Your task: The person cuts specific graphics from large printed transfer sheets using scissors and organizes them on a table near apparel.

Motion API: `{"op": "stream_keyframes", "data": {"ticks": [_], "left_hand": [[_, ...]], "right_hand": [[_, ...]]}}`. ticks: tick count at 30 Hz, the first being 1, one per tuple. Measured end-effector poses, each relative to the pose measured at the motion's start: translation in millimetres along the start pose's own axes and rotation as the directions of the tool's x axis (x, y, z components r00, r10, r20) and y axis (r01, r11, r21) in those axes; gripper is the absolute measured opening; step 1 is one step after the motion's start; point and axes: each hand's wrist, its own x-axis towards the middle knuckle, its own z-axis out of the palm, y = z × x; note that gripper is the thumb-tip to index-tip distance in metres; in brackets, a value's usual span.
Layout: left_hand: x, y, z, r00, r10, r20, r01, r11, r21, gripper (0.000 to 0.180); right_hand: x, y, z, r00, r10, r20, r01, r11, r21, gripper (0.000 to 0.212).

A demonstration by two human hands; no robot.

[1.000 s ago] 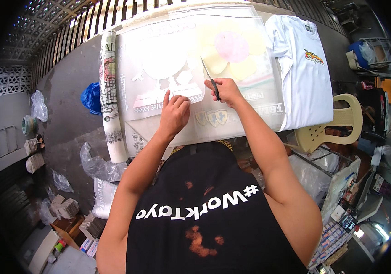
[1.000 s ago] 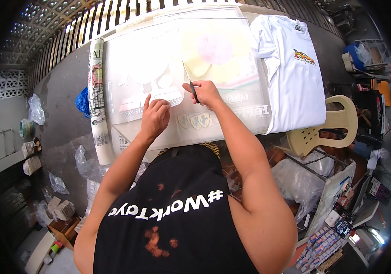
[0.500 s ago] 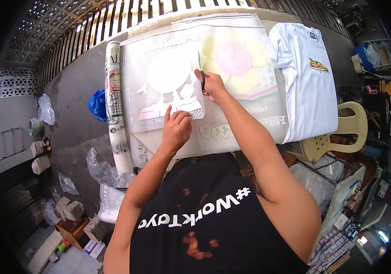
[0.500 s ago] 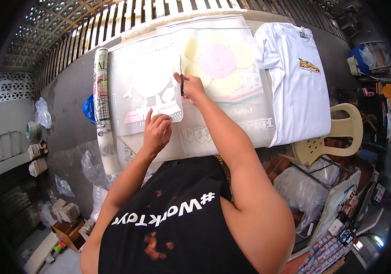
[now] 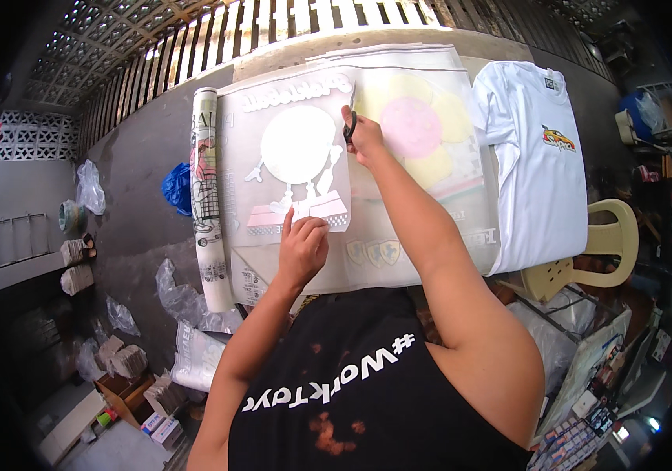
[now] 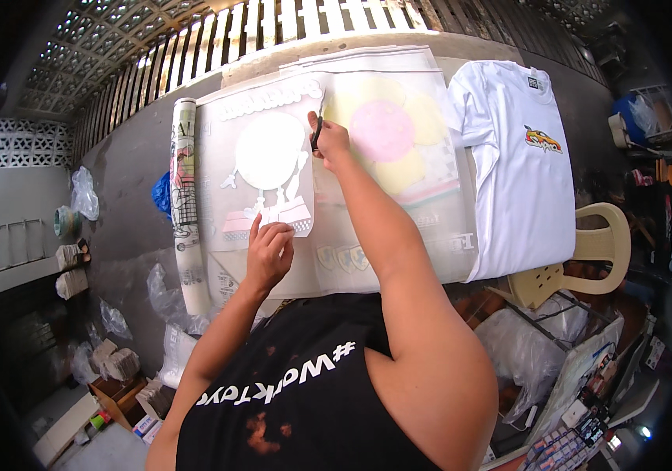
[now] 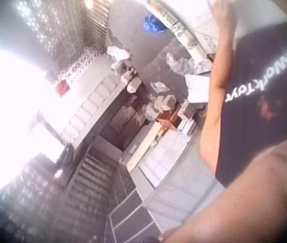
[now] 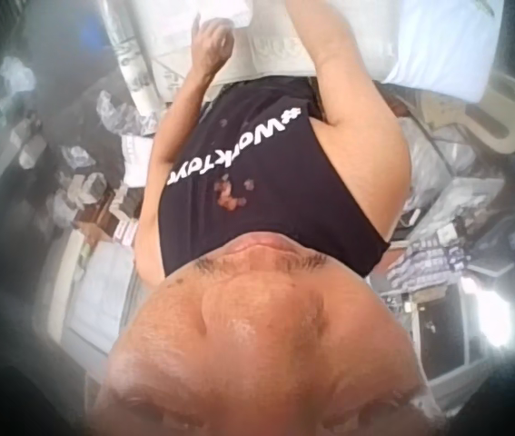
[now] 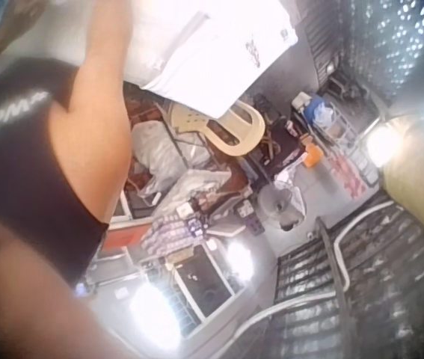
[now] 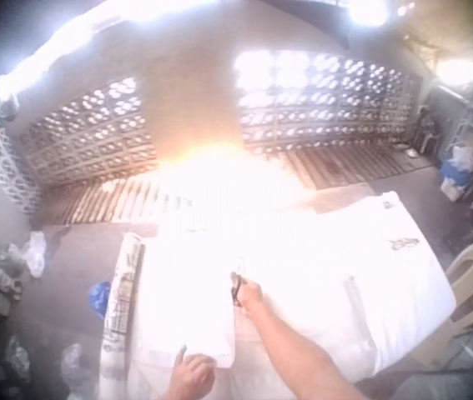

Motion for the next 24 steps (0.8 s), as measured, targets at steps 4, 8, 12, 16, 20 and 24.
{"op": "stream_keyframes", "data": {"ticks": [4, 8, 12, 16, 20, 24], "left_hand": [[-5, 5, 0, 0.999, -0.038, 0.015, 0.038, 0.999, -0.015, 0.017], [-8, 9, 9, 0.996, -0.088, 0.010, 0.089, 0.996, -0.023, 0.017], [-22, 7, 20, 0.987, -0.161, -0.009, 0.160, 0.986, -0.054, 0.018], [-24, 13, 27, 0.995, -0.101, 0.005, 0.101, 0.995, -0.024, 0.021], [-8, 36, 41, 0.993, -0.020, 0.120, 0.050, 0.968, -0.248, 0.027], [6, 99, 88, 0.887, -0.052, 0.458, 0.417, 0.515, -0.749, 0.053]], "right_hand": [[27, -30, -9, 0.999, -0.011, 0.044, 0.015, 0.995, -0.100, 0.048], [59, -62, -35, 0.989, -0.145, 0.016, 0.142, 0.933, -0.330, 0.048], [16, -71, -72, 0.927, -0.366, -0.083, 0.305, 0.863, -0.402, 0.052], [-85, -48, -194, 0.786, -0.561, -0.259, 0.365, 0.759, -0.539, 0.050], [-242, 13, -252, 0.731, -0.522, -0.439, 0.051, 0.684, -0.728, 0.038], [-333, 97, -205, 0.752, -0.617, -0.232, 0.278, 0.616, -0.737, 0.029]]}}
